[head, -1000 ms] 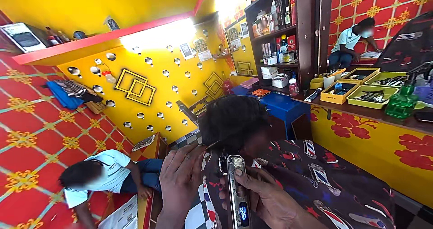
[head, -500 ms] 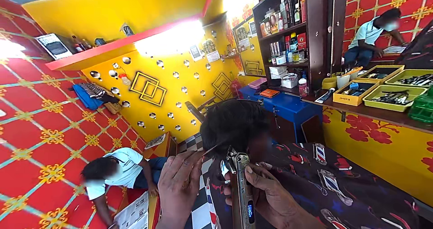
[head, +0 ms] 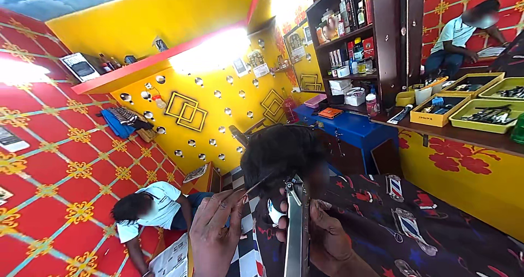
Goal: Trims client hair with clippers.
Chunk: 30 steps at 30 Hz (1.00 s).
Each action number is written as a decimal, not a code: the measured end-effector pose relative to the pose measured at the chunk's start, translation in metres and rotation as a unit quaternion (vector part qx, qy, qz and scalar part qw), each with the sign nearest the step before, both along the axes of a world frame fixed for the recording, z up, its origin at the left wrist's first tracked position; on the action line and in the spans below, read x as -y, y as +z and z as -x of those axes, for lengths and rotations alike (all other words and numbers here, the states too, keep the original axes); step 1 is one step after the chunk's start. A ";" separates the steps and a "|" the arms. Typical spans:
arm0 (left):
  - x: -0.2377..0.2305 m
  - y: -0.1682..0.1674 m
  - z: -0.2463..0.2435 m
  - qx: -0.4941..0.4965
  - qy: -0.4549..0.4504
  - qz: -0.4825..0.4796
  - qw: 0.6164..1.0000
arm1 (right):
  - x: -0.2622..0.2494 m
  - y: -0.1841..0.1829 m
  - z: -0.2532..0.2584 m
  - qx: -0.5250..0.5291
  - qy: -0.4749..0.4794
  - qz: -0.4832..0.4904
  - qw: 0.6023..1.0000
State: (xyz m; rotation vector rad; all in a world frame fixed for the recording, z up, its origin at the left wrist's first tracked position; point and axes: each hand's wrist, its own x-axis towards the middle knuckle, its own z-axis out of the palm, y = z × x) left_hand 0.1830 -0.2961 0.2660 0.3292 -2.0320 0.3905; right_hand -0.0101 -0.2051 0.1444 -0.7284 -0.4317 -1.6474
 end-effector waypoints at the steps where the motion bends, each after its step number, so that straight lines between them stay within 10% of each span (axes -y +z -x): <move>1: 0.000 0.000 0.000 0.003 0.002 -0.002 1.000 | 0.002 -0.001 -0.001 0.018 0.013 0.016 1.000; 12: -0.004 -0.007 -0.005 -0.013 -0.041 -0.026 0.999 | -0.022 -0.033 -0.002 0.135 0.098 0.145 0.975; 17: -0.010 -0.030 -0.035 -0.073 -0.038 -0.018 0.996 | -0.057 -0.033 0.026 -0.160 0.007 -0.005 0.987; 21: -0.010 -0.059 -0.048 -0.006 0.022 -0.052 0.998 | -0.072 -0.007 0.025 -0.461 -0.101 -0.122 0.873; 30: 0.008 -0.041 -0.001 0.005 0.027 -0.034 0.999 | -0.050 0.015 0.004 -0.437 -0.117 -0.172 0.875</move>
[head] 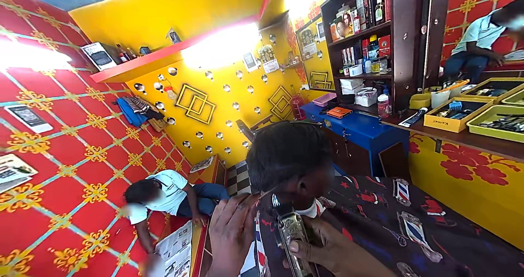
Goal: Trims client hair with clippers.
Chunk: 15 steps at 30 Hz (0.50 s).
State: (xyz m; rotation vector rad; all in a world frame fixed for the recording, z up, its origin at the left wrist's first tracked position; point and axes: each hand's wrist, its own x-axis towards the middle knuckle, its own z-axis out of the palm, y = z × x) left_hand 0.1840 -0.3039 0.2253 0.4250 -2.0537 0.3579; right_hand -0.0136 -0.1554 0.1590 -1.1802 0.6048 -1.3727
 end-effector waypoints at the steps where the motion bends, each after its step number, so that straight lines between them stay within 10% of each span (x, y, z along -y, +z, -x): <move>1: -0.007 0.010 0.002 -0.002 -0.002 0.017 1.000 | 0.001 0.003 0.001 0.008 0.003 -0.005 1.000; 15: -0.012 0.033 0.006 -0.029 -0.007 0.041 0.999 | 0.021 0.014 0.012 0.142 0.010 0.014 0.990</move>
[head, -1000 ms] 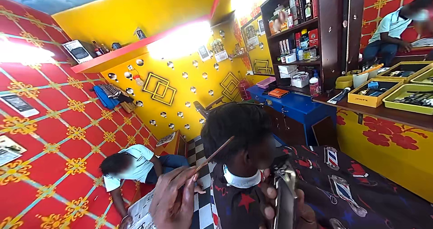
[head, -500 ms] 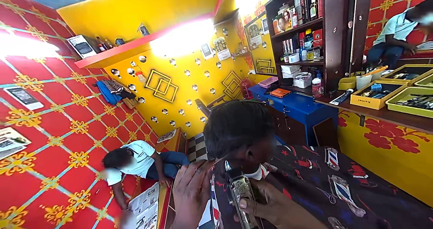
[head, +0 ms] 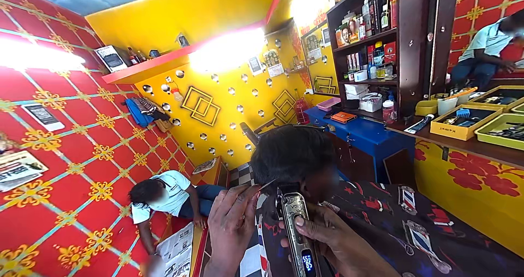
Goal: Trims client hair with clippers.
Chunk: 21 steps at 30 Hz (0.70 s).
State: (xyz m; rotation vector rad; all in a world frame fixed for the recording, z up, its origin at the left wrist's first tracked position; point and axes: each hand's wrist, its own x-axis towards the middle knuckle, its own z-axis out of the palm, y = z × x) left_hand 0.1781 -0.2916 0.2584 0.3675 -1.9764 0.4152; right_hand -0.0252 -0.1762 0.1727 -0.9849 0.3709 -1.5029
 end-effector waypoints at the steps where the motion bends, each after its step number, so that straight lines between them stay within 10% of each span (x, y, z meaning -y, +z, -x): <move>1: 0.001 0.001 0.000 -0.001 -0.004 -0.001 1.000 | 0.001 -0.001 0.001 0.002 -0.001 0.008 1.000; 21: 0.001 0.005 0.003 -0.001 -0.018 -0.006 1.000 | 0.013 -0.008 0.003 0.058 -0.018 0.066 0.996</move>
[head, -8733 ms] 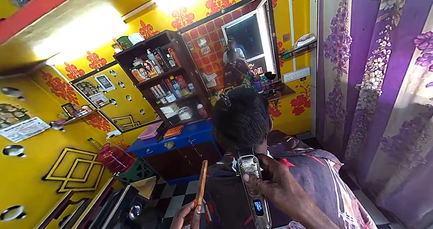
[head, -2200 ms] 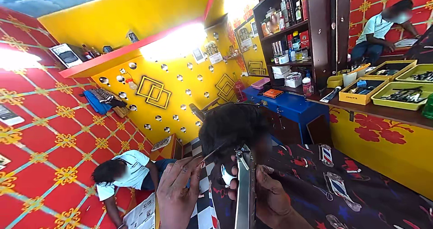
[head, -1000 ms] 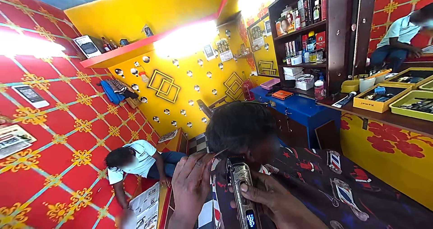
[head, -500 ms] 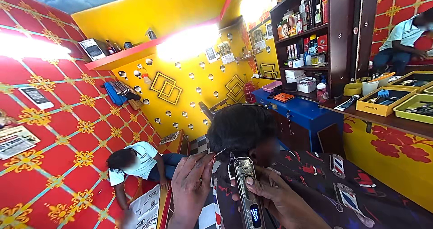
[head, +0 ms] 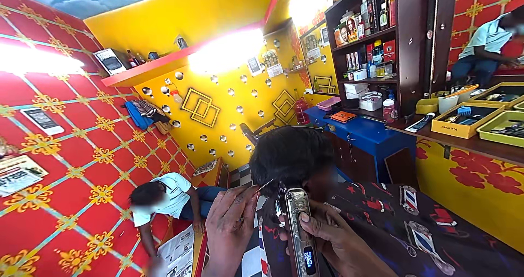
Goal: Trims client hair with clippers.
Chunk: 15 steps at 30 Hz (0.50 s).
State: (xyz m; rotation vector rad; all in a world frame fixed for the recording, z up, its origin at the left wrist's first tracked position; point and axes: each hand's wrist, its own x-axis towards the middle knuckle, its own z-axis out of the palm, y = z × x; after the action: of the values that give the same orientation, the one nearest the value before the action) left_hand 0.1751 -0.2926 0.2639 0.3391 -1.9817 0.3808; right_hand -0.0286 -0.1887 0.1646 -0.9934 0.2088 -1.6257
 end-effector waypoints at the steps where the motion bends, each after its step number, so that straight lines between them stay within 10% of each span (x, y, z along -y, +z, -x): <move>1: 0.000 0.000 0.000 0.000 0.002 0.000 1.000 | 0.002 0.000 0.001 0.005 -0.011 0.009 1.000; 15: 0.000 -0.001 0.001 -0.002 0.002 -0.014 1.000 | 0.000 -0.009 -0.001 0.046 0.041 0.016 0.998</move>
State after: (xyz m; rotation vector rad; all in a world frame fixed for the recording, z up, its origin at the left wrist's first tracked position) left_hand 0.1739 -0.2929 0.2629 0.3625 -1.9852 0.3553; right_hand -0.0281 -0.1890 0.1560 -0.9370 0.0795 -1.5985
